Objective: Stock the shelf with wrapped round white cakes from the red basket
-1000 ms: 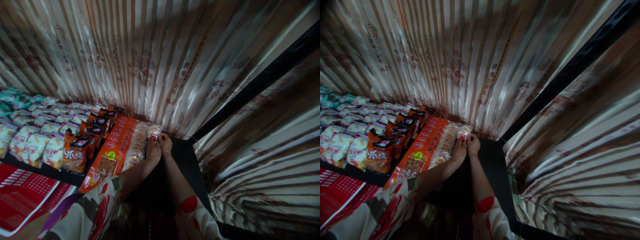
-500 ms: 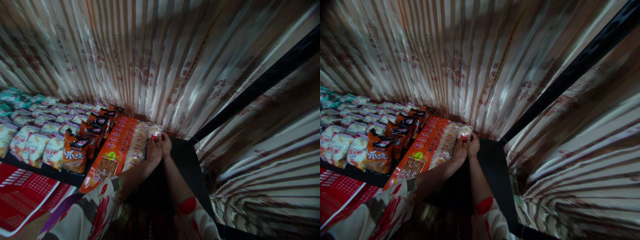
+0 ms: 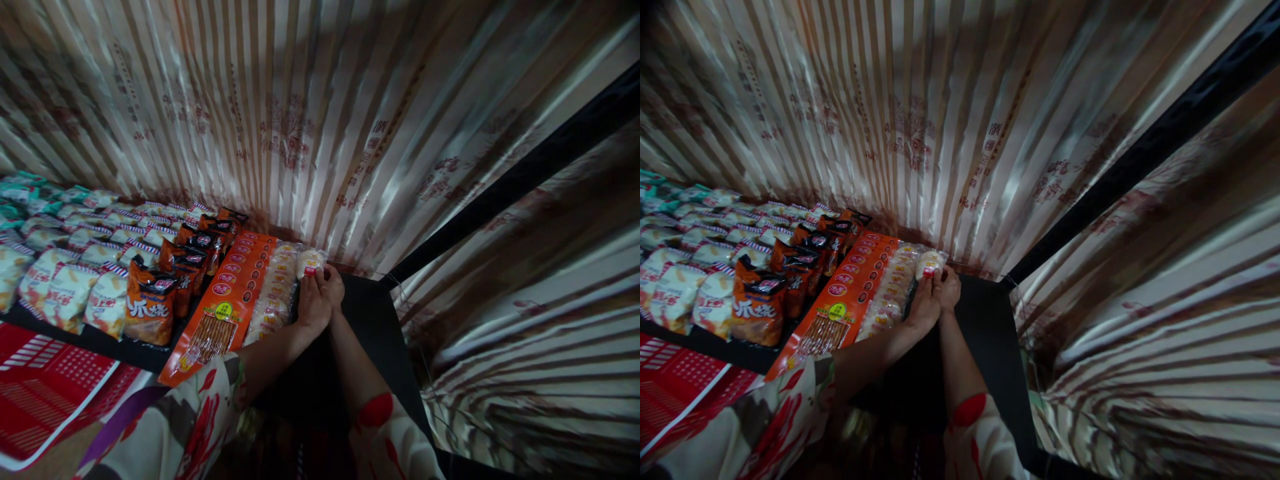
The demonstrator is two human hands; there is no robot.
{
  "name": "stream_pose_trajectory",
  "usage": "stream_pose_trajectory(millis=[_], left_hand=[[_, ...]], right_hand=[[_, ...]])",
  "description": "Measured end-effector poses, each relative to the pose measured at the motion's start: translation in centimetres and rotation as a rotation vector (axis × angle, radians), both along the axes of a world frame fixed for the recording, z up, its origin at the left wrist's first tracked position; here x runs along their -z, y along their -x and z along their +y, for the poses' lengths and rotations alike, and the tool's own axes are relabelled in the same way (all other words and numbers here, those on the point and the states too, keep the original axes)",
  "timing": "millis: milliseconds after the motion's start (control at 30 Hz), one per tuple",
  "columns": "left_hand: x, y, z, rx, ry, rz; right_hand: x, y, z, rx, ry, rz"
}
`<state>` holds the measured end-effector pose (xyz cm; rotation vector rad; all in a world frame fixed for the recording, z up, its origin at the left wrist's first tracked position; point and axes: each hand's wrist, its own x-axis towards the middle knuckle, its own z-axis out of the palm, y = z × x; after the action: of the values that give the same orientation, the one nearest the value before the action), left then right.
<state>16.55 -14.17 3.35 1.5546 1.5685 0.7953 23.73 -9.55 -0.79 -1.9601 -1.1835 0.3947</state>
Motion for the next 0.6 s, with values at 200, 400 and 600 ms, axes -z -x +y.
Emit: stream_pose_trajectory(millis=[200,400,600], left_hand=[[-0.1,-0.1,0.1,-0.057,0.068,-0.027],[0.6,-0.2,0.5,-0.055,-0.001,-0.018],[1.4,-0.4,0.4,-0.074,-0.063,0.001]], right_hand=[[0.1,0.0,-0.1,-0.003,-0.019,0.012],[0.4,-0.1,-0.3,-0.033,-0.068,0.067],[0.0,0.2,-0.8,0.043,-0.15,-0.01]])
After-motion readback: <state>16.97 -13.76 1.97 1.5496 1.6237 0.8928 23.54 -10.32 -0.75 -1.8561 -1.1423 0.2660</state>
